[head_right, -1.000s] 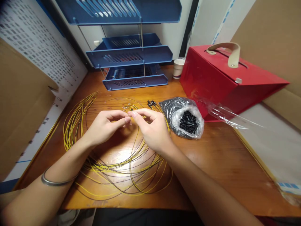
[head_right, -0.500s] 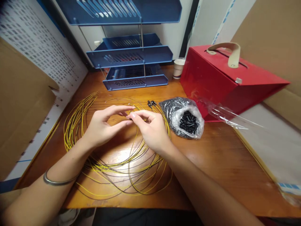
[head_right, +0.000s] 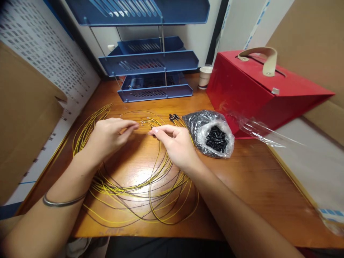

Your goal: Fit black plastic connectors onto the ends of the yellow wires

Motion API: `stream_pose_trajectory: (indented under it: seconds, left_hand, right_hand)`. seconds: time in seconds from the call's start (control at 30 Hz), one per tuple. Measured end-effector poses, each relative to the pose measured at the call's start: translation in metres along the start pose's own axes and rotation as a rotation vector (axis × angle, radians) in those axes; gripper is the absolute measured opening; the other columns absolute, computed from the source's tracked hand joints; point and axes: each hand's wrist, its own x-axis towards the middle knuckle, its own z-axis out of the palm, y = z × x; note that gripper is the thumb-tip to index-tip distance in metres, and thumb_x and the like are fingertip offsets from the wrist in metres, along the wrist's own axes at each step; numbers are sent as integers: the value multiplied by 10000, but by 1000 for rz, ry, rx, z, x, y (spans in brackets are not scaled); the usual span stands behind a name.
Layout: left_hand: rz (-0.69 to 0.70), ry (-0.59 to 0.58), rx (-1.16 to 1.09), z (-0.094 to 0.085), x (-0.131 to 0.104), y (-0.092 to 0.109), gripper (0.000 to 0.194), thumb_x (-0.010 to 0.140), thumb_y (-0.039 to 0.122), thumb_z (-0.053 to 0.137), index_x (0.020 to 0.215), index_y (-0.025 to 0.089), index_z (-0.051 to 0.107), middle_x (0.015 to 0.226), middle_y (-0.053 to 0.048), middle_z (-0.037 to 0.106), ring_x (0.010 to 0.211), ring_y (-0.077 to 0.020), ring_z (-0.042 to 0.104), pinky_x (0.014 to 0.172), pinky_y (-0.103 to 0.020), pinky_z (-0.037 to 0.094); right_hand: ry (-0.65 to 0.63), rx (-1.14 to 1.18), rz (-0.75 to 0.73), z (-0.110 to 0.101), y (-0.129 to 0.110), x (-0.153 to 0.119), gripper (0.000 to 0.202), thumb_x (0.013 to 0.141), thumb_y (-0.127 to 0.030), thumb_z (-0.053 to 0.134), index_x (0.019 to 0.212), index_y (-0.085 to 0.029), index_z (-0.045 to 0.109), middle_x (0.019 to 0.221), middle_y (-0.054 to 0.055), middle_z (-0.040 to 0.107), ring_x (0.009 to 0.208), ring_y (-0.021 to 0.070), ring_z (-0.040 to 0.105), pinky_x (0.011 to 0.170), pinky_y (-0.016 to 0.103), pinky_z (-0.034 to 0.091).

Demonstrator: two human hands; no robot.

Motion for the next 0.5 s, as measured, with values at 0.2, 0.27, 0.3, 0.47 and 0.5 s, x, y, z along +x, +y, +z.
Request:
stream_pose_trajectory:
  seconds: [0.2,0.27,0.3,0.47,0.5]
  left_hand:
    - [-358,44,-178,-2,3,9,250,934,352,612,871,167,767,764,-68,773,659,-180,708,711,-295,540]
    - [-304,20,-485,-1,4,21,319,899,299,668,1185,166,711,1136,-100,767,874,-188,747,764,-272,579]
    - [-266,-17,-603,-1,3,27,415,881,279,693,1281,171,662,1264,-108,720,979,-198,740,797,-267,591]
    - [-164,-101,-823,3,1,41,459,853,283,754,1286,158,664,1267,-107,720,960,-180,745,864,-257,609]
    - [-161,-90,-818,3,0,42,446,847,289,763,1264,156,680,1254,-105,727,916,-168,750,854,-251,612]
  right_hand:
    - [-16,144,138,2,-1,-2,127,782,-346,779,801,-222,798,917,42,786,908,164,682,888,328,484]
    - [-18,160,172,3,-3,-3,133,785,-360,775,807,-230,797,932,36,783,923,163,677,878,321,478]
    - [-20,167,181,3,-4,-3,135,787,-363,774,811,-232,796,935,33,781,929,162,674,876,317,477]
    - [-58,248,200,4,-6,-3,149,771,-362,790,804,-216,793,946,33,772,958,164,677,912,305,499]
    - [-64,259,204,4,-6,-3,150,767,-360,795,802,-214,792,947,33,771,956,164,679,914,303,503]
